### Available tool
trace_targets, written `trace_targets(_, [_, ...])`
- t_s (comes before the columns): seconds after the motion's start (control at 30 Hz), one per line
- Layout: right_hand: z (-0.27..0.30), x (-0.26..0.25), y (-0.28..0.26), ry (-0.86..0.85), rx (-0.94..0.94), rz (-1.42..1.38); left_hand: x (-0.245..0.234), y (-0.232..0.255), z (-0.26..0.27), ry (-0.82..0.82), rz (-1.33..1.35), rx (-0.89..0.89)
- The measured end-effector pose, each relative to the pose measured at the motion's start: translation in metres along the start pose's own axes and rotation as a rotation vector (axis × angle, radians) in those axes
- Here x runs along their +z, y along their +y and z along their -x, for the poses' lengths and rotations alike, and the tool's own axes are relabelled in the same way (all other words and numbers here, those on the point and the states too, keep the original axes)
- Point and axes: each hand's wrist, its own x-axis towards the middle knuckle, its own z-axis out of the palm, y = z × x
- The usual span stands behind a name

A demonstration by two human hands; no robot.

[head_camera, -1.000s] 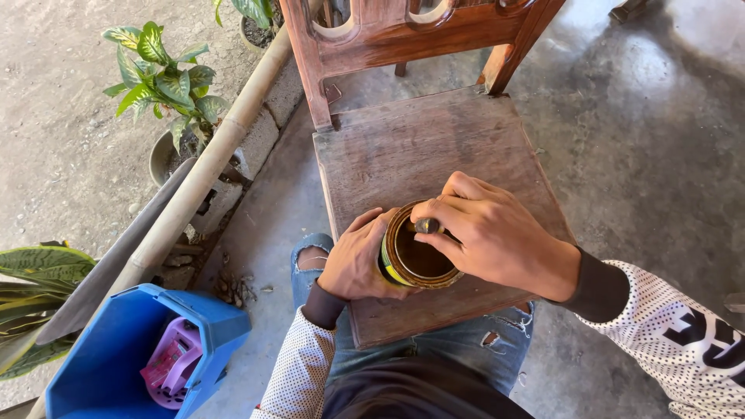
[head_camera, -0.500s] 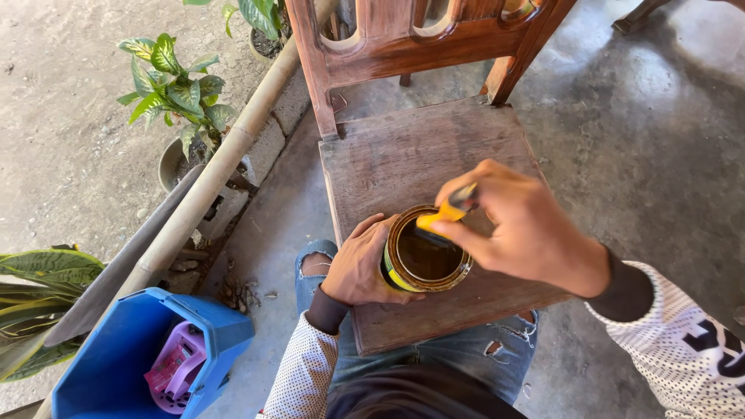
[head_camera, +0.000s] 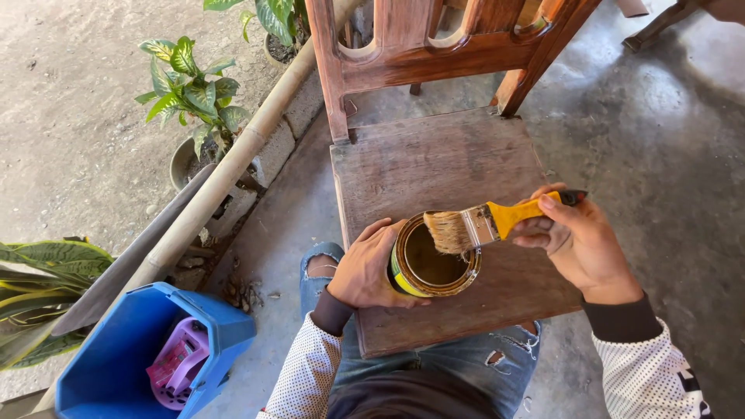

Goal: Painting a wooden chair using a brush and a can of wood finish

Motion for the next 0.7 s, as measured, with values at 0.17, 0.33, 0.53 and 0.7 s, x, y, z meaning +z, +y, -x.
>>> trace_targets(0.17, [0.001, -0.040, 0.064, 0.018, 0.103, -0.042, 0.004, -0.006, -0.001, 0.104, 0.141, 0.087])
trace_targets(0.33, [0.001, -0.009, 0.057, 0.087, 0.114, -0.166, 0.003, -0.002, 0.000, 0.112, 0.121, 0.099])
trace_targets(0.53, [-0.022, -0.019, 0.068, 0.144, -0.053, -0.498, -0.002, 0.006, 0.002, 0.091, 0.115, 0.099])
trace_targets(0.7, [-0.052, 0.058, 0.045, 0.142, -0.181, -0.605, -0.003, 0.015, 0.005, 0.050, 0.126, 0.086])
